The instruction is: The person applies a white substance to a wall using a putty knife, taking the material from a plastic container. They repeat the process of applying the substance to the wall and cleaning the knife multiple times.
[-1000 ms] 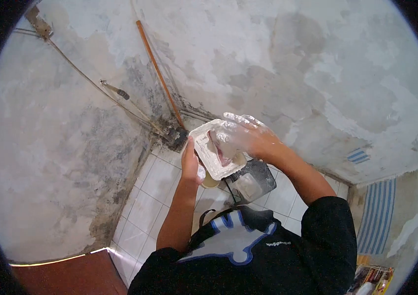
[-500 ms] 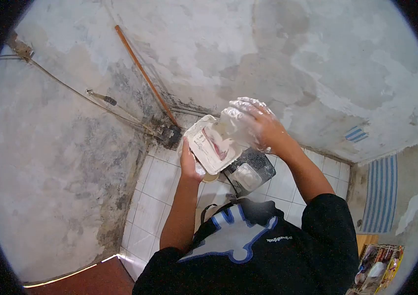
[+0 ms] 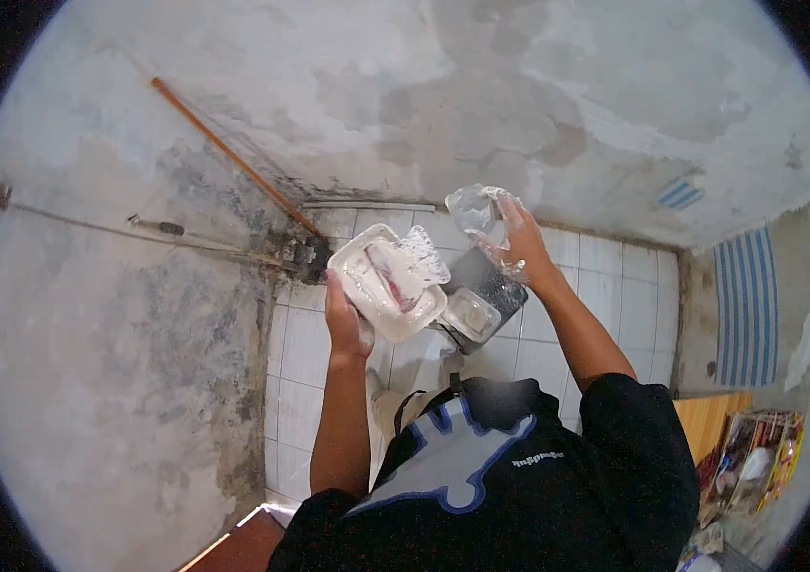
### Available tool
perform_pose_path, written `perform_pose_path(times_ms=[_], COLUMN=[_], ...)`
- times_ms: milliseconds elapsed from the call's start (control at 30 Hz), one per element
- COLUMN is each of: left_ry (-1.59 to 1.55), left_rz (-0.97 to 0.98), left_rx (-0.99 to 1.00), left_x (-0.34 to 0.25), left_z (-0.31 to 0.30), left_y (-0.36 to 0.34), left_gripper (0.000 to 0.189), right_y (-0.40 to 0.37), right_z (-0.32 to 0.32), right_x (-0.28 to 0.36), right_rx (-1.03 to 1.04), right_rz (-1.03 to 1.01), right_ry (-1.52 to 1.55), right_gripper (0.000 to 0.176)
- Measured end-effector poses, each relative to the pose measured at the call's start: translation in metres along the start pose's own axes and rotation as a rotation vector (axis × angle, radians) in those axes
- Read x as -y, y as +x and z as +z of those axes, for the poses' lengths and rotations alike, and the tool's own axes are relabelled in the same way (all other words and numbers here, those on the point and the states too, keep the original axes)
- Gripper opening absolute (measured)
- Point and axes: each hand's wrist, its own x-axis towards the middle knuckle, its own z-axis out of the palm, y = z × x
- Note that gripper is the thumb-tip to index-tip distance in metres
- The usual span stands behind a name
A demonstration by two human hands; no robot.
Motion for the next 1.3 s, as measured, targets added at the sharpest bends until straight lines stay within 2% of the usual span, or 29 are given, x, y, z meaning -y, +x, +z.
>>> perform_pose_path(times_ms=[67, 133, 167, 300, 367, 400, 467, 500, 567, 667, 733, 800, 833, 900, 1000, 1033, 1067, 1133, 1167, 1200, 1267, 1300], left_ry=[-0.025, -0.091, -0.086, 0.009, -0.059, -0.081, -0.094, -0.144, -0.112, -0.044, -0.013, -0.024, -0.027, -0.001, 0.01, 0.002, 0.003, -0.028, -0.022, -0.012, -0.004, 0.007], left_rz=[-0.105, -0.177, -0.161, -0.314, -0.328, -0.332, -0.405, -0.432, -0.442, -0.434, -0.428, -0.451, -0.455, -0.435, -0.395, -0.386, -0.378, -0.406, -0.388, -0.375, -0.333, -0.313], left_rx=[-0.053, 0.013, -0.077, -0.24, -0.255, -0.252, -0.061, -0.209, -0.272, -0.357, -0.399, -0.291, -0.301, -0.16, -0.26, -0.262, -0.255, -0.25, -0.237, -0.265, -0.286, -0.226], left_x=[0.01, 0.012, 0.024, 0.063, 0.088, 0.096, 0.101, 0.105, 0.113, 0.121, 0.116, 0.106, 0.103, 0.096, 0.09, 0.09, 0.09, 0.086, 0.082, 0.079, 0.07, 0.065], left_z=[-0.008, -0.006, -0.014, -0.033, -0.046, -0.046, -0.045, -0.041, -0.045, -0.053, -0.055, -0.052, -0.052, -0.056, -0.06, -0.061, -0.064, -0.069, -0.068, -0.057, -0.046, -0.043], left_y=[0.003, -0.002, 0.005, -0.002, 0.0, -0.001, -0.007, -0.002, -0.001, 0.002, 0.003, -0.001, 0.0, 0.002, 0.003, 0.004, 0.003, 0.006, 0.007, 0.006, 0.008, 0.008], left_gripper=[0.056, 0.057, 0.057, 0.058, 0.057, 0.057, 0.057, 0.055, 0.055, 0.055, 0.055, 0.055, 0.055, 0.058, 0.057, 0.056, 0.056, 0.055, 0.055, 0.055, 0.055, 0.055], right_y=[-0.015, -0.029, -0.045, -0.131, -0.166, -0.197, -0.257, -0.242, -0.218, -0.247, -0.247, -0.239, -0.231, -0.213, -0.194, -0.2, -0.206, -0.192, -0.178, -0.16, -0.128, -0.109], right_z=[0.019, 0.037, 0.063, 0.142, 0.186, 0.22, 0.283, 0.265, 0.236, 0.282, 0.303, 0.292, 0.288, 0.277, 0.252, 0.257, 0.256, 0.238, 0.221, 0.196, 0.142, 0.109], right_x=[-0.032, -0.053, -0.082, -0.177, -0.233, -0.27, -0.339, -0.317, -0.271, -0.314, -0.33, -0.318, -0.31, -0.297, -0.268, -0.274, -0.282, -0.266, -0.255, -0.229, -0.155, -0.112], right_rx=[-0.003, 0.151, 0.08, 0.081, 0.464, 0.459, 0.444, 0.394, 0.222, 0.248, 0.229, 0.39, 0.401, 0.359, 0.349, 0.346, 0.338, 0.182, 0.34, 0.317, 0.068, 0.114], right_rz=[0.054, 0.278, 0.218, 0.268, 0.58, 0.521, 0.405, 0.436, 0.53, 0.49, 0.373, 0.568, 0.569, 0.901, 0.885, 0.794, 0.787, 0.518, 0.619, 0.605, 0.534, 0.577], right_ry=[-0.051, -0.018, -0.081, -0.225, -0.341, -0.368, -0.426, -0.36, -0.147, -0.287, -0.302, -0.343, -0.343, -0.025, 0.034, -0.056, -0.054, -0.31, -0.257, -0.248, 0.421, 0.7], right_gripper=[0.065, 0.062, 0.053, 0.044, 0.039, 0.042, 0.05, 0.051, 0.053, 0.055, 0.057, 0.067, 0.067, 0.076, 0.075, 0.07, 0.07, 0.056, 0.049, 0.049, 0.045, 0.044])
